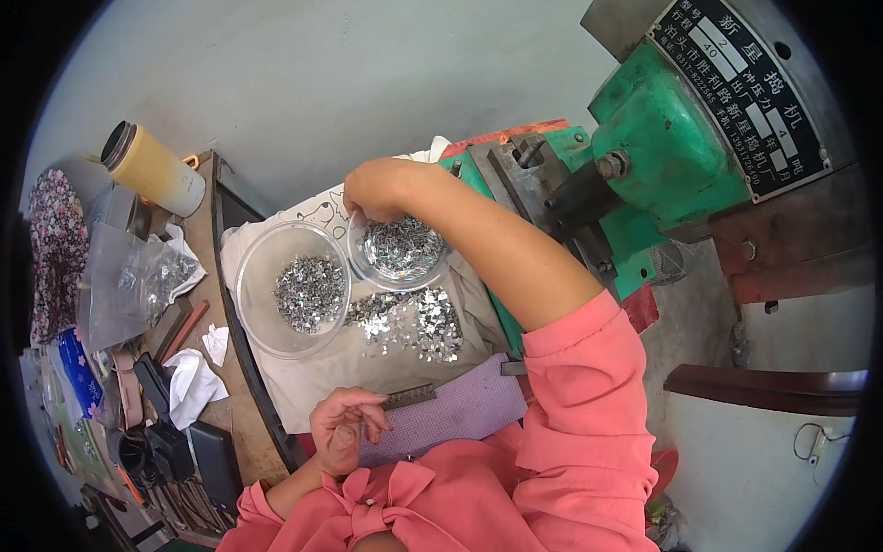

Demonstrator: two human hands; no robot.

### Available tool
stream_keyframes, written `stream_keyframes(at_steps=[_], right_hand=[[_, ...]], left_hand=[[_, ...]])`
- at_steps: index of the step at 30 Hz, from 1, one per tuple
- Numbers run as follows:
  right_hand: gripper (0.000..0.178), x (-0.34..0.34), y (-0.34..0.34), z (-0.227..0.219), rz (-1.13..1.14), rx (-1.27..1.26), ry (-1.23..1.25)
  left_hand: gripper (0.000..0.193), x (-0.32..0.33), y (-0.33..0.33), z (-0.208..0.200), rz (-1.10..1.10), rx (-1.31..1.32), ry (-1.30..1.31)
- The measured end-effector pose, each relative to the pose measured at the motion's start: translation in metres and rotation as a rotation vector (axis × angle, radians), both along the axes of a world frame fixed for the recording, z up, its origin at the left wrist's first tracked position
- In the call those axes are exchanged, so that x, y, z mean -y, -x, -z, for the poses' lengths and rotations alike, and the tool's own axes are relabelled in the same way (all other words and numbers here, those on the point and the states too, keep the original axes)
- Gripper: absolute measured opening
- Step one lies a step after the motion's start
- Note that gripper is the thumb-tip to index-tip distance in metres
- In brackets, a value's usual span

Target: The person assembles small silver metal components by hand, placing them into a metal grid-like holder. They then use a green manual press machine to process the assembled components. The person repeatedly picks up components from a container, arranges them in the holder, and operates the press.

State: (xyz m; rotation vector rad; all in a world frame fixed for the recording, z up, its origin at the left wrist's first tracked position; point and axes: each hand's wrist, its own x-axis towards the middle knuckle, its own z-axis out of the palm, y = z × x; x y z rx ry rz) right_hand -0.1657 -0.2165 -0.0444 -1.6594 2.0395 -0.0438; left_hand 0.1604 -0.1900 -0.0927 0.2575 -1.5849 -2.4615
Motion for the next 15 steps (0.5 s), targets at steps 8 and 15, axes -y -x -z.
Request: stream_keyframes(at_steps=[8,15], right_hand=[[0.016,-0.04,-0.017,-0.031,0.384,0.014,0.306],[0.019,-0.052,-0.034,-0.028,0.39,0.059,0.15]], left_hand=[[0.067,0.0,0.0,0.006,0.006,-0.054,-0.001],[0.07,0.0,-0.001,0.004,0.012,-0.031,-0.002]])
